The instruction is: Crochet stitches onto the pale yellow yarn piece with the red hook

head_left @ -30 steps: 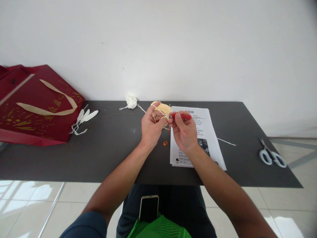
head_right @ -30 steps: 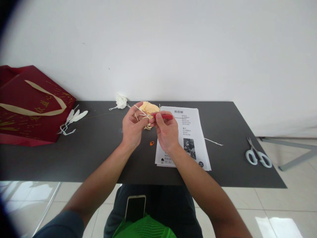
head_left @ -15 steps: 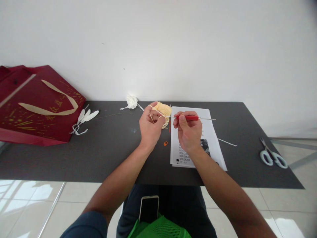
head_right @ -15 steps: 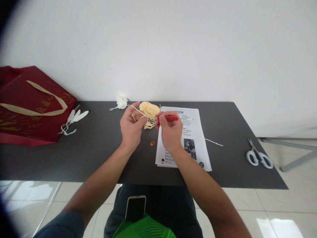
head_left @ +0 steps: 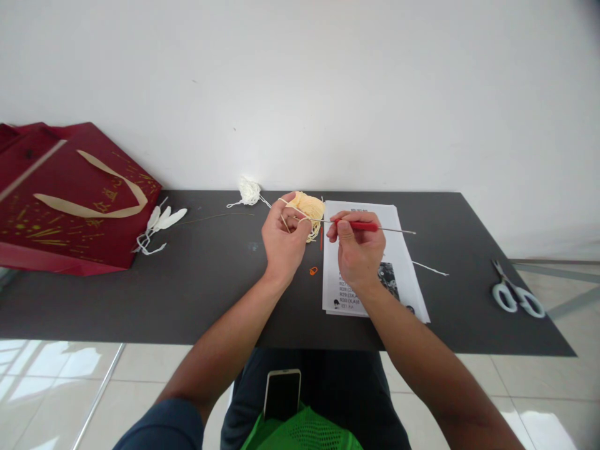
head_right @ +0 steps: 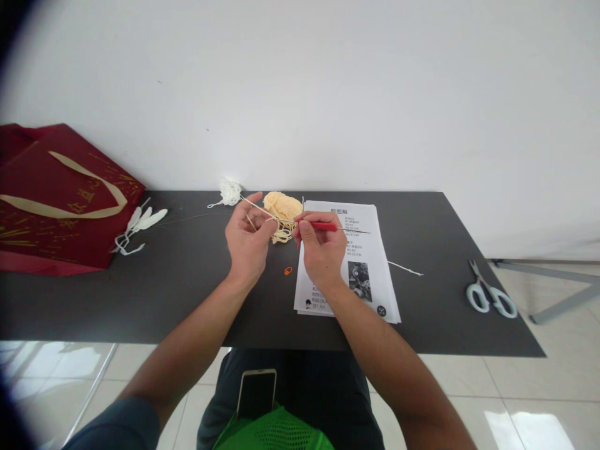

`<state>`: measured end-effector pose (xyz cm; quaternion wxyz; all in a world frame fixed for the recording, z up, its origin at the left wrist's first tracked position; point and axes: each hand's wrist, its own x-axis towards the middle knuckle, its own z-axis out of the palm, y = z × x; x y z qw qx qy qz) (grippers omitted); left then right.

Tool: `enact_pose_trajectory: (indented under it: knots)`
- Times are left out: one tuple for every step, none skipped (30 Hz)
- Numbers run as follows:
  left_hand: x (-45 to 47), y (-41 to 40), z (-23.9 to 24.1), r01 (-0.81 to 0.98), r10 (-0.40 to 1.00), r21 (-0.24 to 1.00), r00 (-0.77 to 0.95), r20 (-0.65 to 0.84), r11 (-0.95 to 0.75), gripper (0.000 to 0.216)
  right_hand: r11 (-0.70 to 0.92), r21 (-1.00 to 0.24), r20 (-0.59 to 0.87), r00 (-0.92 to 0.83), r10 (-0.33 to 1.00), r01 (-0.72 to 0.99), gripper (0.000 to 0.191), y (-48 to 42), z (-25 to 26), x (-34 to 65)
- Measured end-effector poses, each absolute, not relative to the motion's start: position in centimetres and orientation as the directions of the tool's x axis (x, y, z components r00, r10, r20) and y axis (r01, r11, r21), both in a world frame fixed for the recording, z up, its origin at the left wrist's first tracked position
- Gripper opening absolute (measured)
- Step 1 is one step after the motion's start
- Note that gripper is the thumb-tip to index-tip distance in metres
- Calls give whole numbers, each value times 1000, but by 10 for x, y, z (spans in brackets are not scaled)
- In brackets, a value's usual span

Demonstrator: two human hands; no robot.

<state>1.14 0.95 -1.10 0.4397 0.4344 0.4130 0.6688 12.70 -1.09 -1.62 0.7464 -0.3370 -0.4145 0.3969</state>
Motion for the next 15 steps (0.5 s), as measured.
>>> enact_pose_trajectory:
  knots:
    - [11, 9, -10, -225, 947, 936, -240, 215, -270, 51, 461, -833, 355, 343, 870, -308, 14, -11, -16, 127]
    - [12, 9, -10, -218, 947, 939, -244, 212, -266, 50, 461, -836, 355, 345, 869, -299, 14, -12, -15, 127]
    - [12, 9, -9, -211, 946, 941, -247, 209, -263, 50, 459, -840, 356, 346, 868, -288, 14, -13, -14, 127]
    - [12, 9, -9, -203, 946, 944, -250, 209, -262, 49, 460, -844, 359, 347, 867, -276, 14, -14, -13, 127]
    - [12, 9, -9, -194, 944, 945, -252, 210, -263, 49, 461, -848, 363, 346, 865, -261, 14, -15, -13, 126]
    - [12, 9, -8, -186, 943, 946, -256, 214, -265, 48, 464, -852, 371, 346, 862, -244, 13, -16, -12, 126]
    - [13, 9, -8, -176, 941, 947, -261, 218, -268, 48, 469, -855, 381, 345, 858, -222, 13, -17, -13, 126]
    - [13, 8, -8, -165, 938, 948, -267, 222, -272, 47, 477, -857, 395, 346, 851, -196, 11, -18, -14, 126]
    - [13, 8, -8, -151, 935, 949, -273, 227, -275, 47, 489, -856, 414, 345, 842, -167, 9, -19, -15, 126]
    - [13, 8, -8, -136, 932, 951, -279, 233, -279, 47, 504, -853, 437, 342, 832, -136, 8, -20, -17, 125]
    - [13, 8, -8, -121, 929, 952, -284, 239, -282, 47, 523, -846, 465, 338, 818, -103, 6, -21, -19, 125]
    - [12, 8, -9, -106, 926, 953, -289, 244, -285, 46, 543, -837, 494, 332, 804, -69, 6, -22, -22, 125]
    - [12, 8, -9, -94, 923, 953, -293, 249, -287, 46, 557, -830, 519, 322, 791, -31, 6, -22, -24, 125]
    - [12, 8, -10, -83, 920, 953, -299, 254, -291, 45, 568, -823, 542, 308, 781, 8, 8, -23, -27, 126]
    - [12, 9, -11, -74, 916, 953, -307, 257, -292, 45, 573, -818, 559, 292, 776, 46, 9, -23, -29, 126]
